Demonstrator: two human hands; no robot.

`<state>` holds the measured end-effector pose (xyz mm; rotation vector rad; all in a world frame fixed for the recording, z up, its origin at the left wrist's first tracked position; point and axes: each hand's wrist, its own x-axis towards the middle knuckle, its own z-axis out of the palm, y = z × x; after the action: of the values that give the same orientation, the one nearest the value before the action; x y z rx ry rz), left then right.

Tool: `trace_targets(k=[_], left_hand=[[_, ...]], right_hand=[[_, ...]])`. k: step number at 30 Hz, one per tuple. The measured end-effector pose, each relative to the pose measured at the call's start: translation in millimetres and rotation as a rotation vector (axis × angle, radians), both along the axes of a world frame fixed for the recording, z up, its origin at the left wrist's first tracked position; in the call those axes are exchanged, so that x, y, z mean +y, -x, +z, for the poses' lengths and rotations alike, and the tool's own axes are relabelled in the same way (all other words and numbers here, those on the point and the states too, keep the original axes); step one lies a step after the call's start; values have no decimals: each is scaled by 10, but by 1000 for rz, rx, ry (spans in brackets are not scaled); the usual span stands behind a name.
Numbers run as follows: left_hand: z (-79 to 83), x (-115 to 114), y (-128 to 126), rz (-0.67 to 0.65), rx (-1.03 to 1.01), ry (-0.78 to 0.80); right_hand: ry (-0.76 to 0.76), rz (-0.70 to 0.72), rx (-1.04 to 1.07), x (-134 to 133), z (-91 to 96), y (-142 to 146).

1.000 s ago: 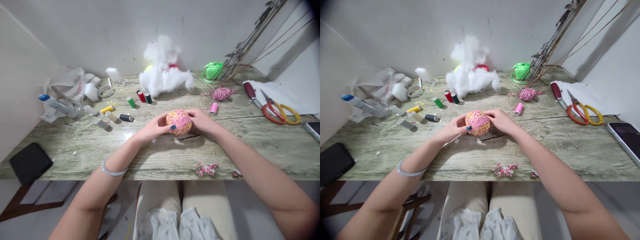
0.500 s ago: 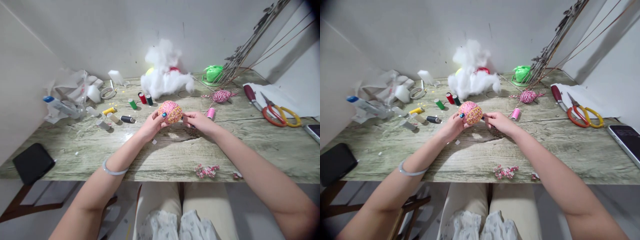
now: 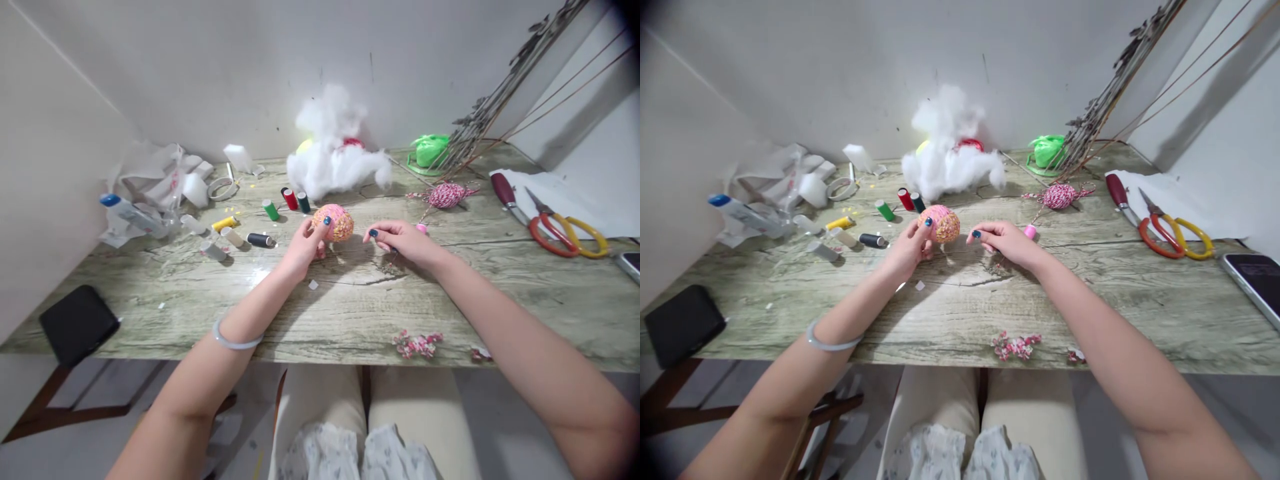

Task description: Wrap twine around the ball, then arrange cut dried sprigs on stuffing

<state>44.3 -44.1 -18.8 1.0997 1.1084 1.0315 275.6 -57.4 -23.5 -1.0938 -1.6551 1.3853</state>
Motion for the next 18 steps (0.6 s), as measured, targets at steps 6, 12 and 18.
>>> trace_targets(k=[6,12,18], left_hand=[[-21,-33,15,-201,181,-233],[-83,-26,-1,-268,57,-301],[-71,-64,-17,-275,-72,-307]], right_hand=[[24,73,-2,-38,34,31],[46,113,-7,-69,53,46],[47,120,-29,-97,82,72]])
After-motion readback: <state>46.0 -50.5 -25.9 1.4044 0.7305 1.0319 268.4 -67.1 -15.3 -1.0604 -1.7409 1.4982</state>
